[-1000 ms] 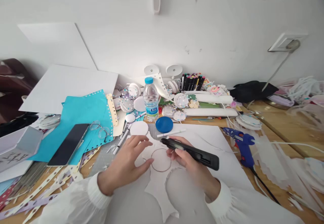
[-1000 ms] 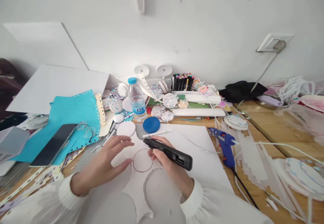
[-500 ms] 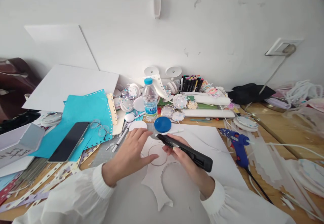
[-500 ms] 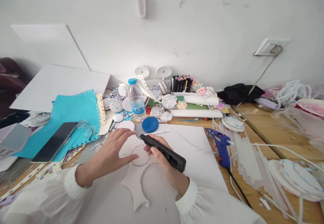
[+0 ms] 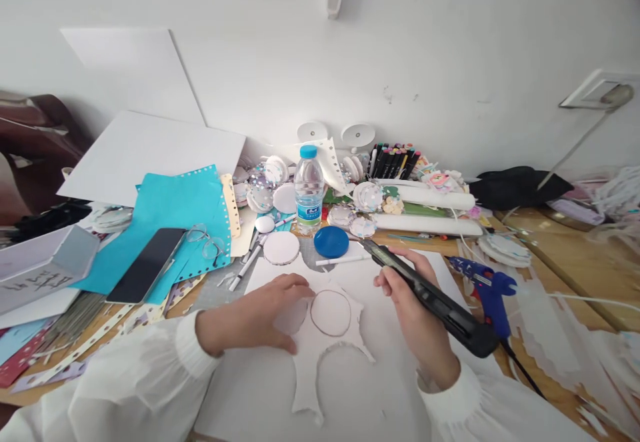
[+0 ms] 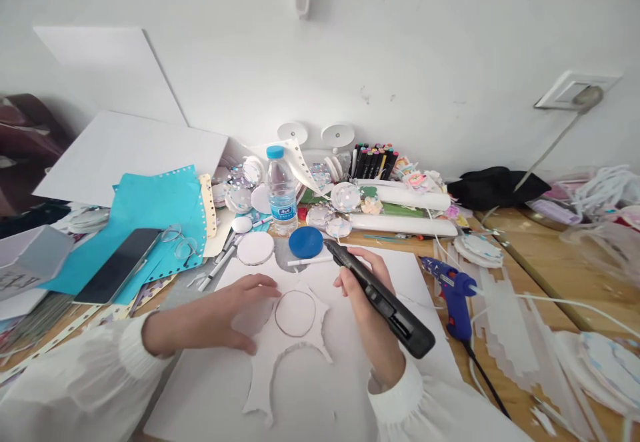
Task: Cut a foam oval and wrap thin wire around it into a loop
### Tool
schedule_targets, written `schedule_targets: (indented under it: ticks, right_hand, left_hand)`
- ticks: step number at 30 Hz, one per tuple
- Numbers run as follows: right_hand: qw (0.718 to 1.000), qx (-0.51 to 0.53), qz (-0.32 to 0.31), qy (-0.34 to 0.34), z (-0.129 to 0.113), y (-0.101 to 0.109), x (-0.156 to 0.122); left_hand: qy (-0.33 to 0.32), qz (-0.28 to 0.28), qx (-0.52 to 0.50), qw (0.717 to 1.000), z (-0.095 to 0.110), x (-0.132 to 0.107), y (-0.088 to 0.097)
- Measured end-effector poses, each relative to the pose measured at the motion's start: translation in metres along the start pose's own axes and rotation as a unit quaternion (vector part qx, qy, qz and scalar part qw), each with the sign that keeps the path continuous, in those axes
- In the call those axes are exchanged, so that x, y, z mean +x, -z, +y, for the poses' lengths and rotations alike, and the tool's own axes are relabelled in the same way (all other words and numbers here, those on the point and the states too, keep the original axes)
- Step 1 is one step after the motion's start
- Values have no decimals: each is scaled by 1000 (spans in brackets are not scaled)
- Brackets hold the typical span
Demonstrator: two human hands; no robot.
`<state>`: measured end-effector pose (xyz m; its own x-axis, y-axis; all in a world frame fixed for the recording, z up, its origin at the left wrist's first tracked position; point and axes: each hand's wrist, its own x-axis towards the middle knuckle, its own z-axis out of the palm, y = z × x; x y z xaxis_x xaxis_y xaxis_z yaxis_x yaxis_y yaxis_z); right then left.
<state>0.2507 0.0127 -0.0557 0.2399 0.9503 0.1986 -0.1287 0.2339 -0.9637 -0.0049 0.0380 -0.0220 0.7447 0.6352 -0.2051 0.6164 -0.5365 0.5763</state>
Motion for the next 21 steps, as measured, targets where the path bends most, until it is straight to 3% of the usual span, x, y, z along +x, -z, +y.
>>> schedule_targets:
  ticks: [5,8,10,14,17,21]
  right_hand:
    - [996,56,-63,-38,-2,4,4]
    - [995,34,-83,-32,1,2,2]
    - [996,3,-84,-12,3,1,1]
    - [996,-55,-70,14,5,-1,-1]
    - [993,-96,-57,24,4,-1,-5]
    - [992,-108,-56,27,2,-1,-8]
  left_hand:
    - [-51,-63,-39,996,-16,-2,16]
    - [-66,-50,-26,996,-11,-1,16]
    - [-39,1,16,999,-1,-1,7]
    - [80,98,110,986,24,0,-22]
    - [142,100,133,976,34,-2,-38]
    - [134,72,80,985,29,-6,-33]
